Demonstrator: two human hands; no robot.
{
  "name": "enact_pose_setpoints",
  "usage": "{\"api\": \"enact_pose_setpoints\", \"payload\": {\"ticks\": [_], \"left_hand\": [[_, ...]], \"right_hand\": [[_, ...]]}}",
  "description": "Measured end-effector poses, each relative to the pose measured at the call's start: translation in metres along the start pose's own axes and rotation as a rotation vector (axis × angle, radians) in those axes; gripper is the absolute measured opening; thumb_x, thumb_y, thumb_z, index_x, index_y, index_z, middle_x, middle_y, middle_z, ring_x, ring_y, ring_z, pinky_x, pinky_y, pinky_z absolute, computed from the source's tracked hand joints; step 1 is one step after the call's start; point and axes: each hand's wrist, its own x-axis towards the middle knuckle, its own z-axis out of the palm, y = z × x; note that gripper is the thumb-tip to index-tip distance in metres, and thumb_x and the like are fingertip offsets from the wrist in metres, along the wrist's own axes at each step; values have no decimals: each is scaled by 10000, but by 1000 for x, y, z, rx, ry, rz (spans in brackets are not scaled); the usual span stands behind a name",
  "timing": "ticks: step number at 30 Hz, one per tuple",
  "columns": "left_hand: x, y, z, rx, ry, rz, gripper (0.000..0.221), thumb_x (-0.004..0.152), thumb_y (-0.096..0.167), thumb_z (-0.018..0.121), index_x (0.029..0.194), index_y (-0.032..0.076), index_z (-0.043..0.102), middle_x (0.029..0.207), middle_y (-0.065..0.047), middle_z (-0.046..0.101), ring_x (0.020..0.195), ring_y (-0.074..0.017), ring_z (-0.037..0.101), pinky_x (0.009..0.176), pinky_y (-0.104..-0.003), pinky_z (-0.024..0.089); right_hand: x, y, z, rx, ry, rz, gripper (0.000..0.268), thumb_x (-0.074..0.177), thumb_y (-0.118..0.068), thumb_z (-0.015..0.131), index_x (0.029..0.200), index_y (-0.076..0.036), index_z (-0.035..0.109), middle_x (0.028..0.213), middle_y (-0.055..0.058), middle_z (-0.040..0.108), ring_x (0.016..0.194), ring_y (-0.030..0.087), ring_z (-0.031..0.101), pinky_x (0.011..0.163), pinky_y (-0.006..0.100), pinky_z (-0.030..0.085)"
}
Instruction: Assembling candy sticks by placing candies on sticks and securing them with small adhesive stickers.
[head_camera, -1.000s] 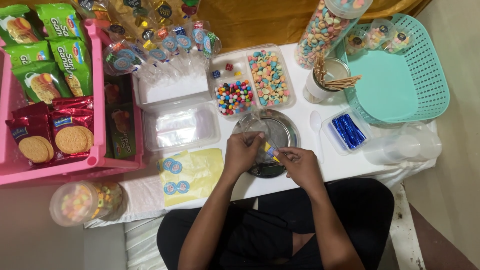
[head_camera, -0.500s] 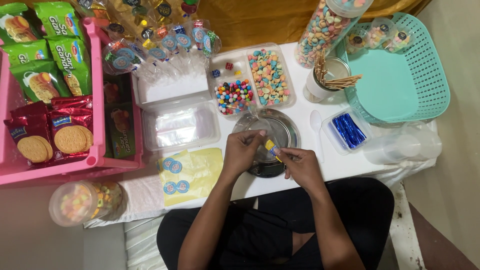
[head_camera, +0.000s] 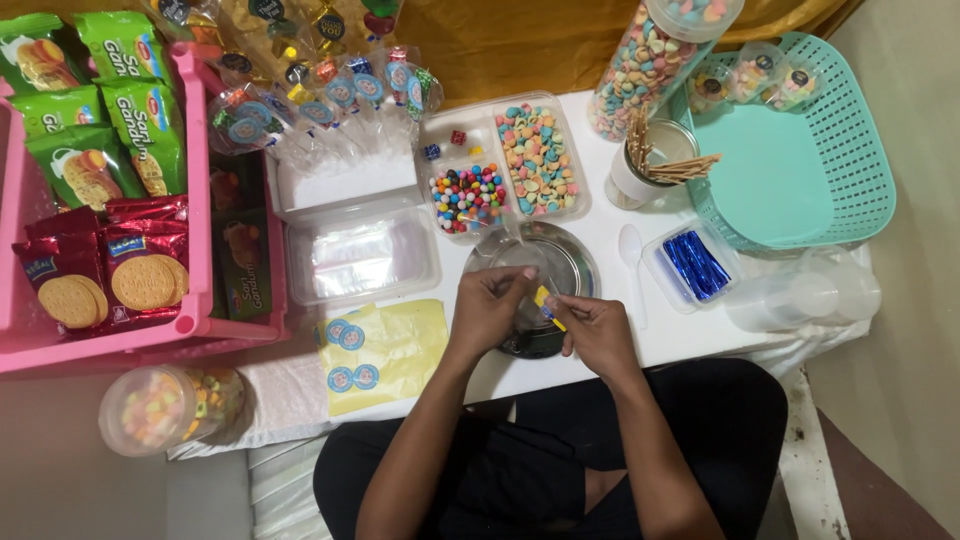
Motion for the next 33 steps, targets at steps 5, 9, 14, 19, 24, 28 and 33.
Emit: {"api": "enact_pose_setpoints", "payload": {"ticks": [5, 9, 14, 19, 24, 28, 33], "left_hand": [[-4, 10, 0, -53, -12, -35, 265, 961, 176, 705, 1126, -21, 770, 890, -210, 782, 779, -215, 717, 702, -384, 591], [6, 0, -1, -136, 41, -89, 214, 932, 197, 749, 1009, 3, 797, 779, -139, 763, 692, -166, 672, 599, -321, 587], [14, -13, 4, -231, 156, -117, 225, 926, 270, 778, 914, 48, 813, 715, -123, 747, 665, -155, 660, 622, -332, 582], [18, -6, 1, -326, 310, -66, 276, 932, 267, 781, 943, -8, 801, 783, -162, 768, 753, -156, 656, 722, -326, 572], [22, -18, 6, -373, 363, -101, 263, 902, 266, 819, 919, 3, 815, 747, -162, 760, 759, -165, 696, 696, -346, 595], [21, -14, 7, -412, 369, -112, 279, 913, 284, 811, 954, 8, 814, 782, -169, 768, 780, -168, 695, 724, -341, 592], [24, -18, 8, -461, 342, -129, 337, 923, 311, 793, 940, -26, 799, 824, -189, 780, 793, -198, 737, 750, -349, 613]], "right_hand": [[1, 2, -2, 4, -5, -14, 338, 934, -108, 738, 1177, 121, 690, 580, 207, 689, 345, 195, 603, 460, 282, 505], [5, 7, -3, 28, -36, -14, 323, 955, -123, 719, 1173, 114, 703, 648, 218, 715, 345, 158, 588, 454, 275, 506], [1, -1, -1, 68, -39, -6, 337, 945, -119, 726, 1182, 119, 694, 738, 224, 737, 347, 136, 572, 446, 284, 503], [-1, 3, -2, 89, -26, -10, 340, 927, -99, 735, 1179, 128, 696, 757, 222, 732, 348, 145, 565, 434, 294, 498], [1, 0, 7, 178, -11, -16, 336, 910, -85, 742, 1163, 134, 704, 643, 189, 695, 322, 169, 573, 413, 279, 482], [1, -3, 7, 177, -33, -20, 341, 925, -89, 731, 1180, 135, 698, 561, 197, 651, 311, 184, 567, 404, 268, 464], [1, -6, 9, 158, -43, -8, 343, 929, -99, 737, 1178, 134, 704, 553, 195, 661, 306, 173, 565, 409, 263, 455]]}}
